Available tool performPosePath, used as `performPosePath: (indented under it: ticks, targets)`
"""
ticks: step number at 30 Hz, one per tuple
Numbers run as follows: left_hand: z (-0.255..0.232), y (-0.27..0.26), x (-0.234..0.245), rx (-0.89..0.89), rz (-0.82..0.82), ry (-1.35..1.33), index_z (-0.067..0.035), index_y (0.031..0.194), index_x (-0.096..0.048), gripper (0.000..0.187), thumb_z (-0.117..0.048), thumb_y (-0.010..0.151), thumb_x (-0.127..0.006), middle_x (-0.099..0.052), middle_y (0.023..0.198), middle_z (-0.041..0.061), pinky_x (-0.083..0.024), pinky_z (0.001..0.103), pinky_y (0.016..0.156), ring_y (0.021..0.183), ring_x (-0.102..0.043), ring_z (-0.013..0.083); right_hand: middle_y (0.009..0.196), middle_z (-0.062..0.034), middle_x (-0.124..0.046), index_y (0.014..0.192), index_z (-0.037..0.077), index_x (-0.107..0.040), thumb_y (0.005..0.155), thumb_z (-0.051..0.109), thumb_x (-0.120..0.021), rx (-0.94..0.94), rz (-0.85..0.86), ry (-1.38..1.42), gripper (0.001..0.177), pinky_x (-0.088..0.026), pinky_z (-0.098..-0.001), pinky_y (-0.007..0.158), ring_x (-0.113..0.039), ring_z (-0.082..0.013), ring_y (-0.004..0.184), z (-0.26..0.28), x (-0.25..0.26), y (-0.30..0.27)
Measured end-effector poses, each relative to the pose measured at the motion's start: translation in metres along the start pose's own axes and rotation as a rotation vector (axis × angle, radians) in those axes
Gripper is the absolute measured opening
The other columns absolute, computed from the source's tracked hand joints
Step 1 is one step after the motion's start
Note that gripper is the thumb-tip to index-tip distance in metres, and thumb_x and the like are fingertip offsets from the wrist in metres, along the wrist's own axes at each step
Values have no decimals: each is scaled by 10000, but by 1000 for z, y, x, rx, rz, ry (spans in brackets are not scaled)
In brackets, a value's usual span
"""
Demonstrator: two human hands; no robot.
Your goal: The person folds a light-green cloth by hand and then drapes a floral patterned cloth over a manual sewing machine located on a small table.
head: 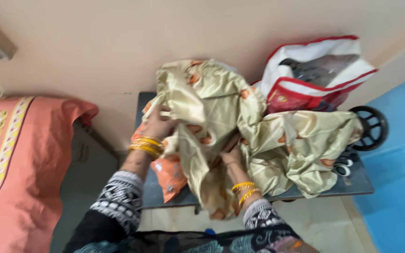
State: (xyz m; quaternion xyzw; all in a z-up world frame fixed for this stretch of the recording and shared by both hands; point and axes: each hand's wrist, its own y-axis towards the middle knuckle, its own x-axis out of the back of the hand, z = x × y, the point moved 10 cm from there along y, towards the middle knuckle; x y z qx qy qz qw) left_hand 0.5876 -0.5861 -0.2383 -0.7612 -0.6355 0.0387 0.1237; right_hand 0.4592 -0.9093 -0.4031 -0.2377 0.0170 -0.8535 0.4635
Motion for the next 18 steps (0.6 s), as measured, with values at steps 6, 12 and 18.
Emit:
performPosePath:
  ticks: [6,12,18]
  targets:
    - [-42,17,102,-39,-495,-491,-48,1268,-478,520,56,781,-628,-647,1042,163,-647,391,654,747,-738,278,866,-132,-638,973,30,-574,912,26,-715,-424,415,1023,153,-580,-377,628,-679,-244,687,32,-24,-41]
    - [-78,5,58,-75,-520,562,-130,1336,-568,609,-257,792,-811,-613,1267,221,-513,455,958,1130,-620,368,825,-74,-639,980,52,-607,893,7,-640,-248,405,1115,103,-580,-348,628,-664,-169,675,149,42,-133]
    - [-51,27,-24,-126,-171,746,-111,1352,-615,777,-408,684,-878,-387,1463,324,-418,442,1087,1306,-468,456,826,-27,-646,1074,85,-624,936,118,-654,142,98,1011,145,-518,-293,582,-605,-136,639,234,141,-129]
